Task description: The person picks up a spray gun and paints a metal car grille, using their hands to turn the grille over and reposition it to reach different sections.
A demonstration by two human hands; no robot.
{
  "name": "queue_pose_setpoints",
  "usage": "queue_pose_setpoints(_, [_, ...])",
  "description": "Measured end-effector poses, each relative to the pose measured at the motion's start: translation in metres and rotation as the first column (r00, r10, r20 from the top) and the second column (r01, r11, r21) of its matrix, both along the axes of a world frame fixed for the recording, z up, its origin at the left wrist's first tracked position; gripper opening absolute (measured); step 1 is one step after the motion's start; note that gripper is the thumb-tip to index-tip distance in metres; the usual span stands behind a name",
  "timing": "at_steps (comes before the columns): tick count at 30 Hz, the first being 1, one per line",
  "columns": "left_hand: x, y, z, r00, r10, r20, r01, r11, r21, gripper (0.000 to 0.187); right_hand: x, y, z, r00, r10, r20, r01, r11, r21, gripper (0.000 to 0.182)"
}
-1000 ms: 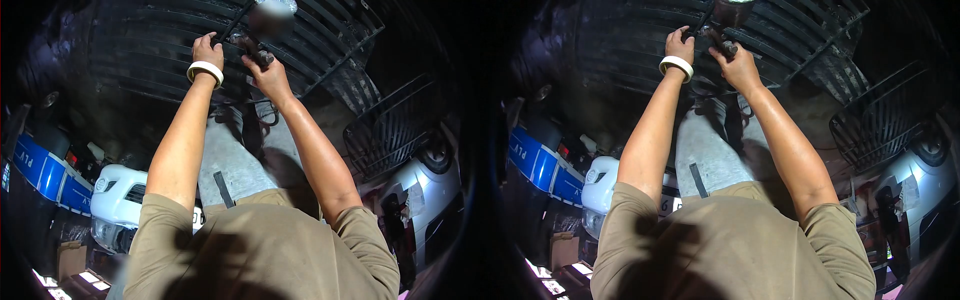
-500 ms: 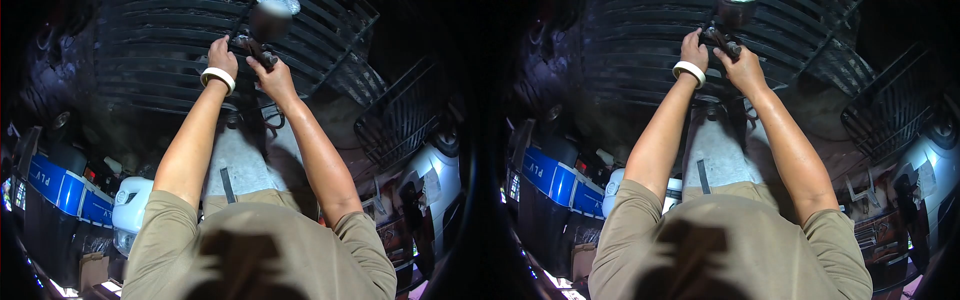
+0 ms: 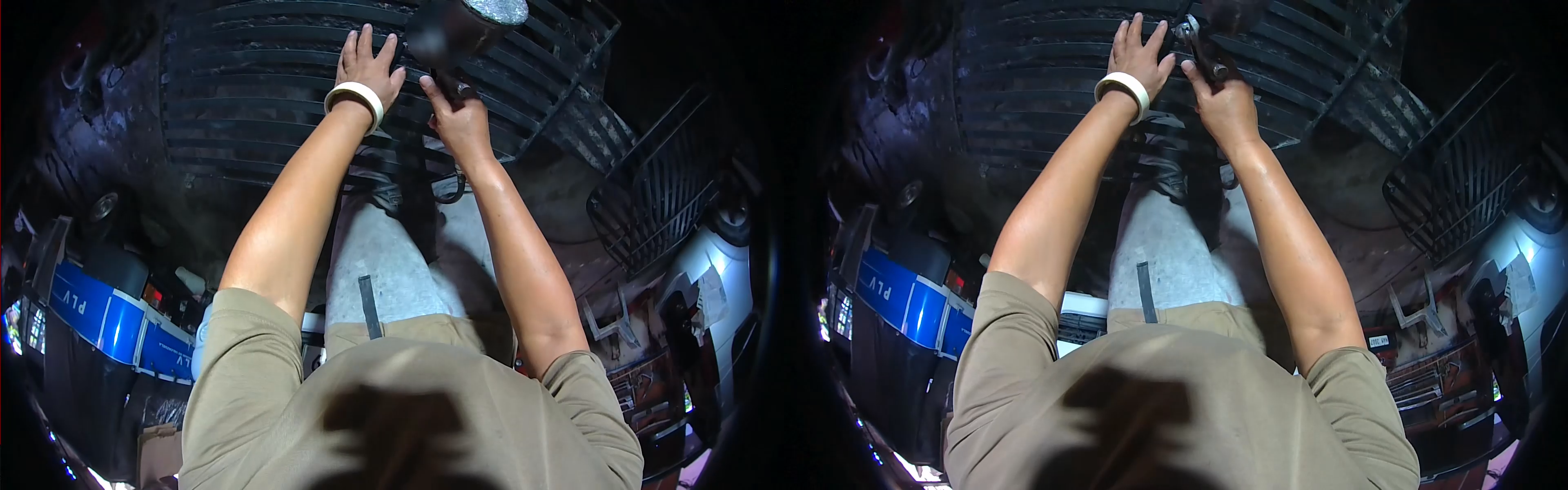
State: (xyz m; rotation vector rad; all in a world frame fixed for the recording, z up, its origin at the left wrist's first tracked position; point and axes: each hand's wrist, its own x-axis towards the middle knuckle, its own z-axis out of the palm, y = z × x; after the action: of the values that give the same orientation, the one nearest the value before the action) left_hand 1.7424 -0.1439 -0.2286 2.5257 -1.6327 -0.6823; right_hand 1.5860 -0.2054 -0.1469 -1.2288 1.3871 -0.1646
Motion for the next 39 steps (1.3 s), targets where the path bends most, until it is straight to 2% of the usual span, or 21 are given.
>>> queue_pose_setpoints(2, [0.004, -0.014, -0.001, 0.998, -0.058, 0.031, 0.056, 0.997, 0.054, 0.067, -0.003, -0.002, -0.004, 0.999, 0.030, -0.011, -0.030, 1.000, 0.004, 0.053])
queue_pose_setpoints(5, [0.002, -0.025, -0.012, 0.996, -0.076, 0.052, 0.073, 0.995, 0.063, 0.068, -0.001, -0.008, -0.004, 1.000, 0.019, 0.005, -0.019, 1.000, -0.023, 0.054])
queue_pose_setpoints(9, [0.007, -0.038, -0.011, 0.996, -0.080, 0.047, 0.076, 0.993, 0.089, 0.069, 0.003, -0.020, -0.002, 1.000, 0.004, 0.004, -0.004, 1.000, -0.010, 0.046])
queue_pose_setpoints(12, [0.007, -0.046, -0.011, 0.997, -0.065, 0.046, 0.064, 0.998, 0.015, 0.068, 0.007, -0.032, 0.001, 0.999, -0.036, 0.036, 0.036, 0.999, 0.006, 0.038])
queue_pose_setpoints(15, [0.002, -0.049, -0.006, 1.000, -0.001, -0.003, 0.001, 0.998, -0.060, 0.063, 0.010, -0.044, 0.002, 0.994, -0.090, 0.062, 0.090, 0.996, -0.001, 0.039])
queue_pose_setpoints(18, [-0.009, -0.054, -0.008, 0.942, 0.158, -0.295, -0.183, 0.981, -0.058, 0.061, 0.010, -0.055, -0.003, 0.979, -0.168, 0.114, 0.168, 0.986, 0.016, 0.042])
queue_pose_setpoints(19, [-0.015, -0.055, -0.011, 0.945, 0.185, -0.268, -0.231, 0.961, -0.150, 0.058, 0.008, -0.060, -0.003, 0.979, -0.160, 0.122, 0.158, 0.987, 0.034, 0.036])
queue_pose_setpoints(22, [-0.017, -0.062, -0.016, 0.907, 0.267, -0.325, -0.328, 0.933, -0.149, 0.054, 0.010, -0.072, -0.003, 0.968, -0.190, 0.166, 0.187, 0.982, 0.033, 0.034])
queue_pose_setpoints(25, [-0.011, -0.074, -0.020, 0.931, 0.183, -0.317, -0.273, 0.924, -0.269, 0.050, 0.009, -0.087, 0.000, 0.963, -0.192, 0.188, 0.190, 0.981, 0.032, 0.032])
queue_pose_setpoints(28, [-0.009, -0.092, -0.014, 0.902, 0.210, -0.377, -0.313, 0.920, -0.237, 0.048, 0.008, -0.101, -0.001, 0.967, -0.170, 0.191, 0.167, 0.985, 0.031, 0.032])
queue_pose_setpoints(29, [-0.013, -0.098, -0.032, 0.911, 0.231, -0.342, -0.342, 0.887, -0.312, 0.046, 0.007, -0.106, -0.001, 0.970, -0.152, 0.188, 0.151, 0.988, 0.021, 0.032])
queue_pose_setpoints(32, [0.001, -0.110, -0.038, 0.864, 0.216, -0.454, -0.354, 0.903, -0.243, 0.063, 0.006, -0.117, -0.004, 0.966, -0.160, 0.205, 0.160, 0.987, 0.017, 0.033])
queue_pose_setpoints(36, [0.006, -0.128, -0.039, 0.867, 0.147, -0.476, -0.323, 0.893, -0.314, 0.059, 0.009, -0.127, -0.004, 0.957, -0.181, 0.226, 0.181, 0.983, 0.023, 0.033])
queue_pose_setpoints(39, [0.008, -0.144, -0.038, 0.871, 0.156, -0.466, -0.296, 0.923, -0.245, 0.060, 0.007, -0.137, -0.004, 0.964, -0.165, 0.206, 0.164, 0.986, 0.020, 0.033])
